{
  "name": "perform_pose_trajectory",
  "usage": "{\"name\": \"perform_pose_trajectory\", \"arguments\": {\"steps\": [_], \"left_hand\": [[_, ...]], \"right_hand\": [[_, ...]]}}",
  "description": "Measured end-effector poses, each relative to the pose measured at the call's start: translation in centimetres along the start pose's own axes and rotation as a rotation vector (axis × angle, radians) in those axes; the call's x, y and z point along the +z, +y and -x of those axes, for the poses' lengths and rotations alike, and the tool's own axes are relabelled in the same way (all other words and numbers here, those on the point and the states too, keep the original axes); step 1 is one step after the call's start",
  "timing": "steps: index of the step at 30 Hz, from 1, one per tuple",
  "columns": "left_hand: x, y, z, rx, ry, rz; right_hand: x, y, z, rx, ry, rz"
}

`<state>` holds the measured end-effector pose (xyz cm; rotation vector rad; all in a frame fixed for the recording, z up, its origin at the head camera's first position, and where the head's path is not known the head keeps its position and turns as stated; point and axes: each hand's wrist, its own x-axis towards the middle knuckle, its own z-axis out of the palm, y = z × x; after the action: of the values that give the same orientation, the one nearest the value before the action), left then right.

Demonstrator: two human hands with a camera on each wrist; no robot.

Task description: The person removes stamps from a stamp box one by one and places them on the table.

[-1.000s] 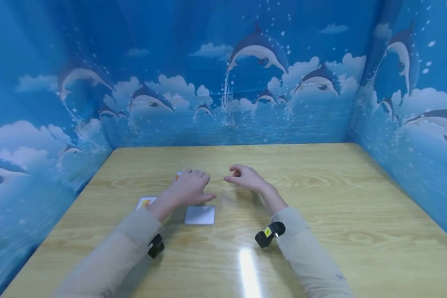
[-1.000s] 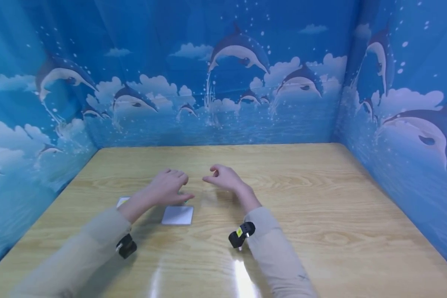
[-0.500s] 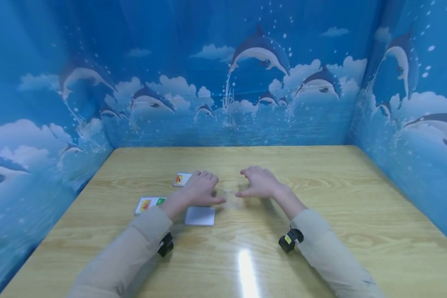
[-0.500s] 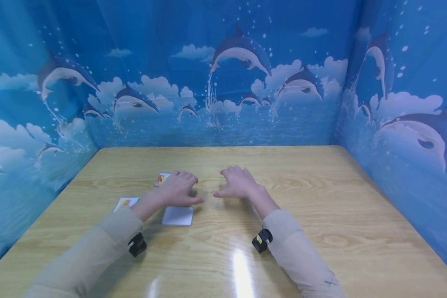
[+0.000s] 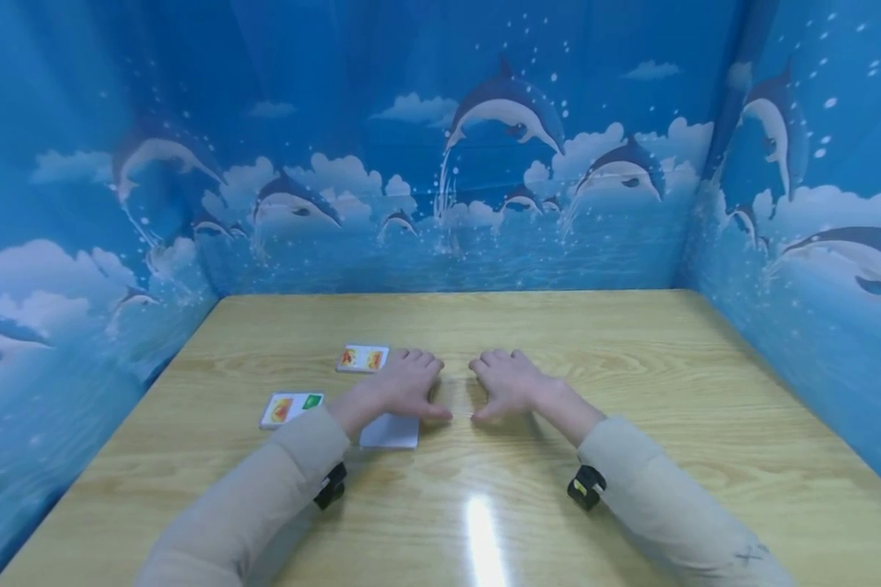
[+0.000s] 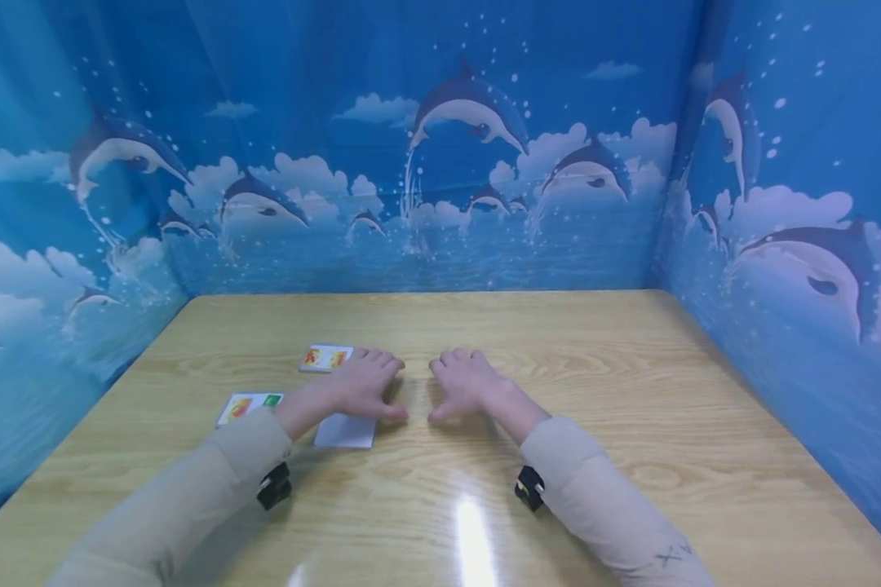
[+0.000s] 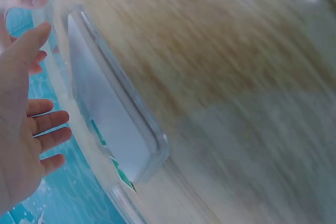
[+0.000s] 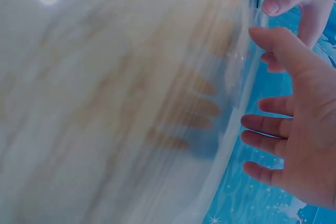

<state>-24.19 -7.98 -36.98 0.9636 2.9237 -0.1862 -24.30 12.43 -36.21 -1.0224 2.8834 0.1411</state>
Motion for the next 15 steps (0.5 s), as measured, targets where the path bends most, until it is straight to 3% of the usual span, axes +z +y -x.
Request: {"name": "perform_pose_trajectory", "arguments": {"steps": [15], "left_hand": [[0.45,0.46,-0.62,0.036,-0.069,-0.075]], "right_hand": [[0.27,-0.37,-0.41,0.008,-0.073,0.021]]}}
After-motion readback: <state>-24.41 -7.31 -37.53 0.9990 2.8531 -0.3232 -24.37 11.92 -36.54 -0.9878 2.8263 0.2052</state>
